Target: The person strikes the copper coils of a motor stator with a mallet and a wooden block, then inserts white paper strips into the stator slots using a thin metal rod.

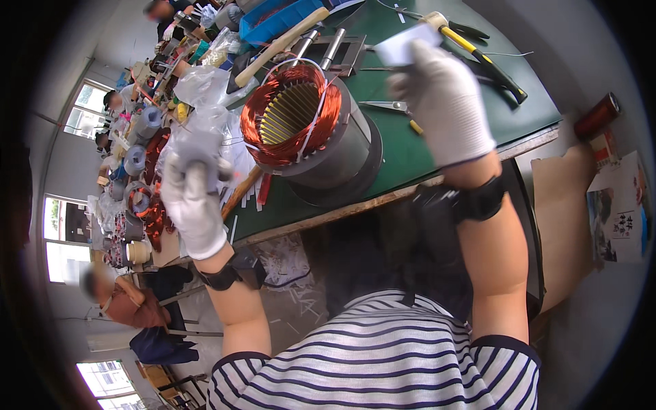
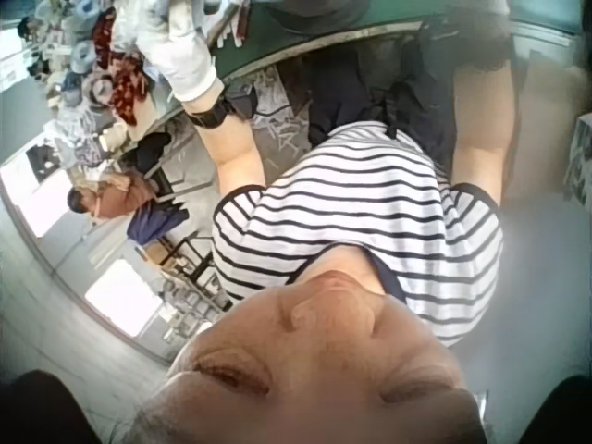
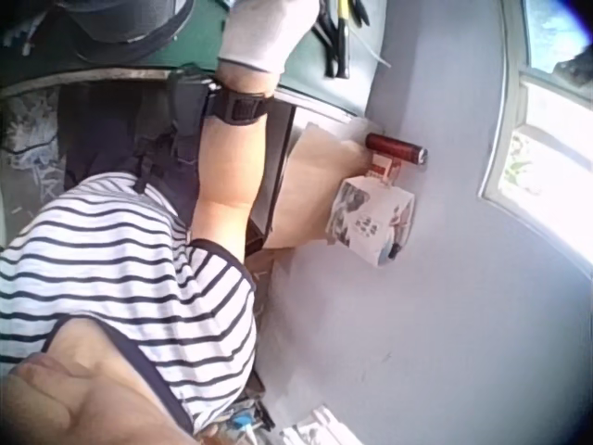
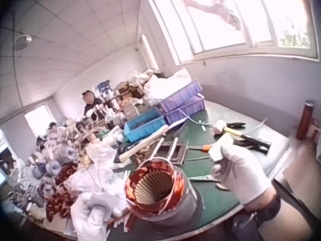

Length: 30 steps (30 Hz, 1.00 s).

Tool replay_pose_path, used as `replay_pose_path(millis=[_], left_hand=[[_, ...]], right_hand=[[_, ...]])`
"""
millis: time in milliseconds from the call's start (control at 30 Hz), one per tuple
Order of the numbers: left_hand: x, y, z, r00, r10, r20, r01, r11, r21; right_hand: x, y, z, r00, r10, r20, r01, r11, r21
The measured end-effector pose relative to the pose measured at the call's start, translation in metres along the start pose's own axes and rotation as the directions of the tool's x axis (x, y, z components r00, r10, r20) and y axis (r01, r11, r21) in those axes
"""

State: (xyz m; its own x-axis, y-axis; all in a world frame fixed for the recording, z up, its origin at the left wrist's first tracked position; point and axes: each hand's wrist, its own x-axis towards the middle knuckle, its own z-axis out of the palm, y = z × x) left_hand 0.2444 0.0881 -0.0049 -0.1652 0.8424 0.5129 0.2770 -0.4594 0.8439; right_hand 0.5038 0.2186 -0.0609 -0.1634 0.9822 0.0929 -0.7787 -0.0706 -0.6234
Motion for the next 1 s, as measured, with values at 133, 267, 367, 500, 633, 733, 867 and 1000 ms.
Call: replay_pose_path(millis=[133, 267, 367, 500, 633, 733, 867, 1000], left_hand=[[-0.007, -0.01, -0.002, 0.909, 0.057, 0.413, -0.271, 0.834, 0.481], [0.001, -0.024, 0.002, 0.873, -0.001, 0.487, -0.324, 0.745, 0.583], [0.0, -0.026, 0.009, 0.861, 0.077, 0.502, -0.381, 0.753, 0.537], [-0.014, -0.021, 0.028, 0.921, 0.058, 0.385, -0.31, 0.708, 0.635], [-0.023, -0.018, 0.05, 0.945, 0.082, 0.316, -0.287, 0.67, 0.685], [-0.024, -0.013, 0.051, 0.939, 0.016, 0.344, -0.266, 0.668, 0.695], [-0.031, -0.005, 0.03, 0.805, 0.403, 0.436, -0.58, 0.688, 0.436], [-0.028, -0.01, 0.012, 0.879, 0.42, -0.227, -0.343, 0.886, 0.311]], right_hand=[[0.003, -0.014, -0.034, 0.995, -0.04, -0.096, 0.04, 0.999, -0.004], [-0.009, 0.007, -0.002, 0.964, 0.223, 0.145, -0.159, 0.92, -0.357], [0.002, 0.013, 0.037, 0.926, 0.288, 0.246, -0.128, 0.85, -0.511], [0.011, -0.007, 0.051, 0.898, -0.003, 0.44, 0.288, 0.759, -0.583], [-0.012, -0.01, 0.03, 0.968, -0.159, 0.194, 0.251, 0.577, -0.777], [-0.031, 0.006, 0.023, 0.926, -0.091, 0.366, 0.377, 0.229, -0.898], [-0.04, 0.012, 0.029, 0.937, 0.092, 0.337, 0.315, 0.195, -0.929], [-0.027, 0.009, 0.042, 0.917, 0.267, 0.297, 0.248, 0.2, -0.948]])
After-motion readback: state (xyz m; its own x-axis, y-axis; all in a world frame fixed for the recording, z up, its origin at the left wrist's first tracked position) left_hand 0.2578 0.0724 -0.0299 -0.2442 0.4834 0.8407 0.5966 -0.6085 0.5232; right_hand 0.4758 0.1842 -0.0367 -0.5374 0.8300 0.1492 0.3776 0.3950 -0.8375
